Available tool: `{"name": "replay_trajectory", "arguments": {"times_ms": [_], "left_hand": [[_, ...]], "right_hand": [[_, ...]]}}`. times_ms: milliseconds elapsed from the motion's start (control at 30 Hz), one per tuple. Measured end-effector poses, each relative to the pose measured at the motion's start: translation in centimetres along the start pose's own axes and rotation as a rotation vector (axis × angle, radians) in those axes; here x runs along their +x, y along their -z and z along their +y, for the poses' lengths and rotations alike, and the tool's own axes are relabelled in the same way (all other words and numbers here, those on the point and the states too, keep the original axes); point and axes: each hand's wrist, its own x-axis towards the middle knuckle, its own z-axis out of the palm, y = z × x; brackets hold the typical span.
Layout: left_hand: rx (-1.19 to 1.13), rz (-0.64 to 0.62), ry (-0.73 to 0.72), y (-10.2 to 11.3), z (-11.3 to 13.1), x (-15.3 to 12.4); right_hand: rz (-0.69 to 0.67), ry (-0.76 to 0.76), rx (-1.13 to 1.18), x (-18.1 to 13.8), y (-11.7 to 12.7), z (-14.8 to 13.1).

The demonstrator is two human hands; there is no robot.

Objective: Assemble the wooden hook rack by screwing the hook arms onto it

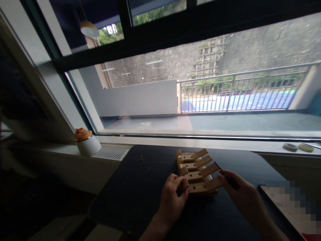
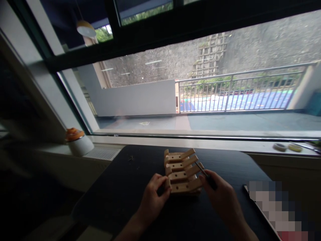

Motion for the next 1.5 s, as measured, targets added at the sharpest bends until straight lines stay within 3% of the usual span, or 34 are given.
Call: {"name": "replay_trajectory", "arguments": {"times_ms": [200, 300, 400, 467, 600, 833, 967, 1100, 1300, 1400, 1500], "left_hand": [[-0.012, -0.032, 0.002, -0.1, 0.5, 0.2], [-0.091, 0.048, 0.014, 0.2, 1.1, -0.2], [-0.330, 0.148, 0.150, 0.1, 2.0, -1.0], [-0.488, 0.105, 0.257, 0.0, 2.5, -1.5], [-0.581, 0.060, 0.335, 0.4, 2.5, -1.9], [-0.147, 0.051, 0.117, 1.5, 0.0, -1.2], [-0.120, -0.051, 0.053, 0.8, -1.6, -1.0], [-0.110, -0.107, -0.035, 0.4, -2.4, -0.9], [-0.099, -0.120, -0.055, 1.0, -2.2, -0.8], [-0.096, -0.103, -0.035, 1.8, -1.6, -1.9], [-0.100, -0.097, -0.015, 2.9, -1.1, -3.6]], "right_hand": [[-0.067, -0.065, 0.076, 0.5, 0.2, 1.0], [-0.094, -0.094, 0.161, -0.5, 0.8, 0.4], [-0.095, -0.177, 0.356, -2.7, 0.8, -1.5], [-0.099, -0.180, 0.470, -4.4, 0.3, -2.8], [-0.121, -0.090, 0.398, -5.7, -0.2, -3.5], [-0.203, -0.037, 0.246, -0.3, 1.8, 0.4], [-0.194, -0.022, 0.208, 1.2, 0.9, 1.0], [-0.228, -0.074, 0.260, 0.9, -0.8, 0.8], [-0.281, -0.079, 0.300, -0.3, -2.7, 0.8], [-0.286, -0.067, 0.360, -1.5, -3.5, 0.6], [-0.403, -0.060, 0.384, -2.8, -3.9, 0.1]]}}
